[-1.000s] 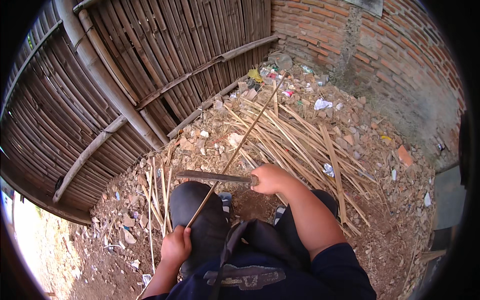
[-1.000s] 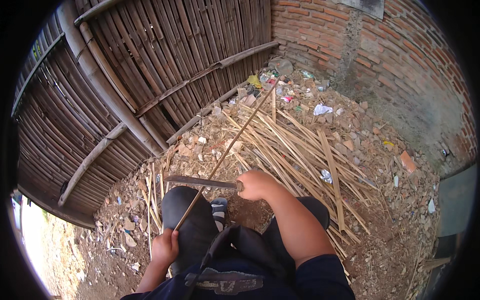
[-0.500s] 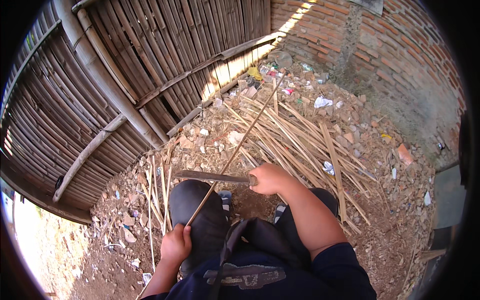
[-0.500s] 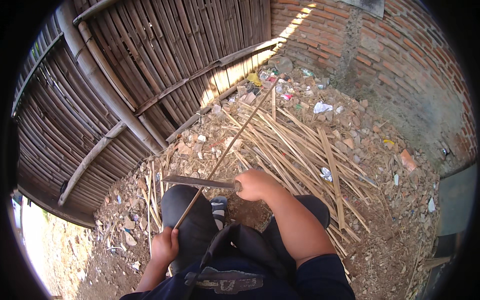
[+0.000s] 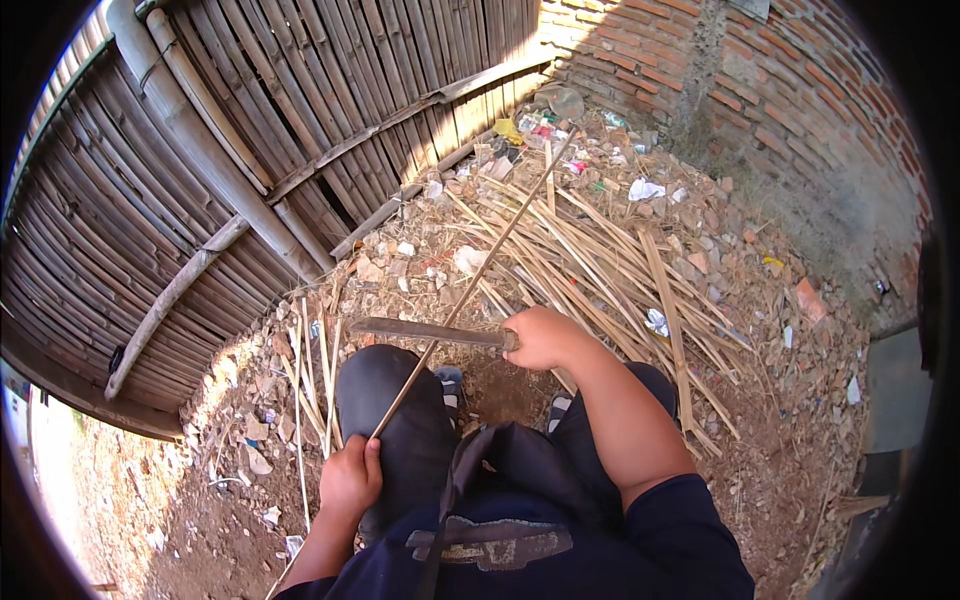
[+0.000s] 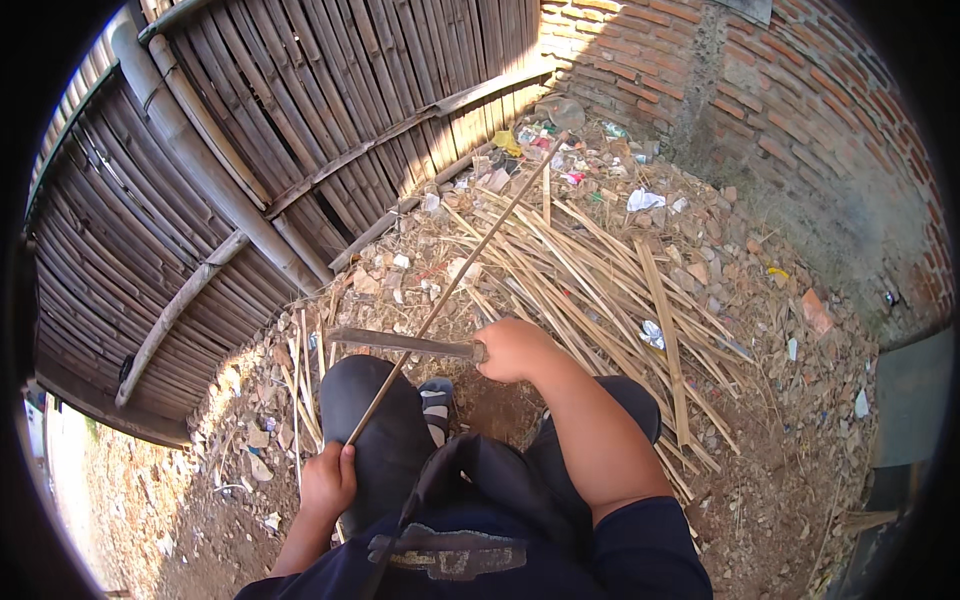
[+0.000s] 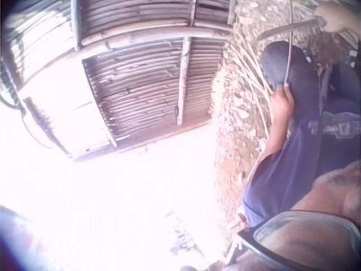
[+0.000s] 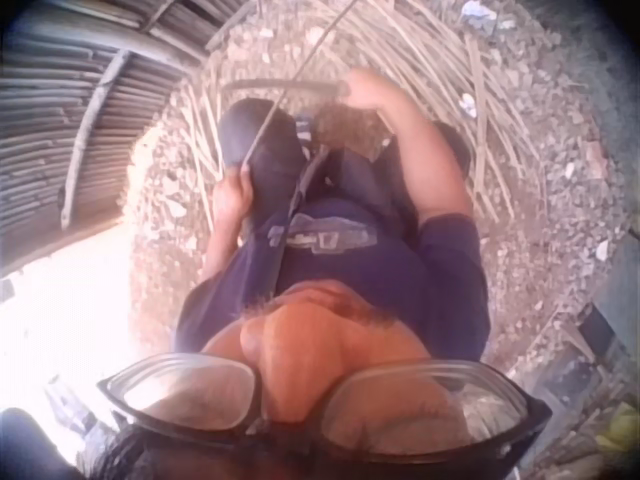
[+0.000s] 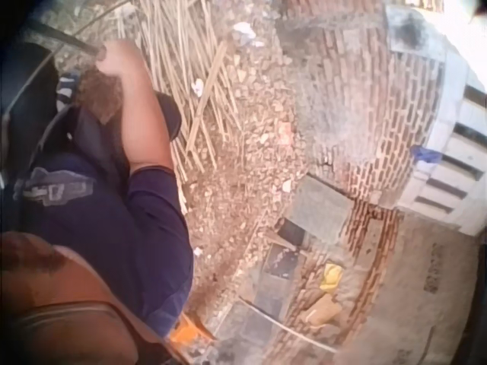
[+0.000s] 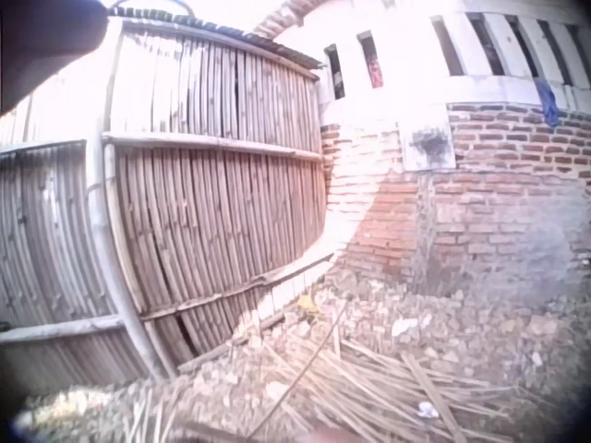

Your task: The person is shaving thin strips of bamboo with a machete while sitting on the ground.

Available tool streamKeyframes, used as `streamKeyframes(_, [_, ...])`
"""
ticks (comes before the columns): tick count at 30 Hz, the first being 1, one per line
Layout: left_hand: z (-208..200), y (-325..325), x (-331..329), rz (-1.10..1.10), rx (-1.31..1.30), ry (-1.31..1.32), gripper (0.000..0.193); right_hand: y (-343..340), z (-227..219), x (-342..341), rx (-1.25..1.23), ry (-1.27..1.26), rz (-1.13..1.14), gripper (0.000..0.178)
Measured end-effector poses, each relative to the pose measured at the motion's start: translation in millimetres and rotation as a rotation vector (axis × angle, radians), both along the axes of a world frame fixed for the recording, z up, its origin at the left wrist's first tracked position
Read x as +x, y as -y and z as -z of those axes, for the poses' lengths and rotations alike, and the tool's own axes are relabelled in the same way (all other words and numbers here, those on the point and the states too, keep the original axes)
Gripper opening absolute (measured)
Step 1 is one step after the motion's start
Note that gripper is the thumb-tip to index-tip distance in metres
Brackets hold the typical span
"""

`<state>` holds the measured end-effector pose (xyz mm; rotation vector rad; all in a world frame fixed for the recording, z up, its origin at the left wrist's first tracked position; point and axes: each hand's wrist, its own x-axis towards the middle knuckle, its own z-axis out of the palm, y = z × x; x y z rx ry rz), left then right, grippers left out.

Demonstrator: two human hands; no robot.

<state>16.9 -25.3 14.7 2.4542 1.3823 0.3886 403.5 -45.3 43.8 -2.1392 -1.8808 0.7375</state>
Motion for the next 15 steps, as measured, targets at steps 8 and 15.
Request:
streamKeyframes(8, [-0.4, 0.2, -0.4, 0.005, 0.009, 0.010, 0.033, 0.7, 0.0, -7.0, 0.002, -0.041, -0.006, 0.034])
streamKeyframes(15, [-0.5, -1.5, 0.7, 0.010, 0.001, 0.013, 0.033, 3.2, 1.4, -4.4, 0.026, -0.023, 0.000, 0.035])
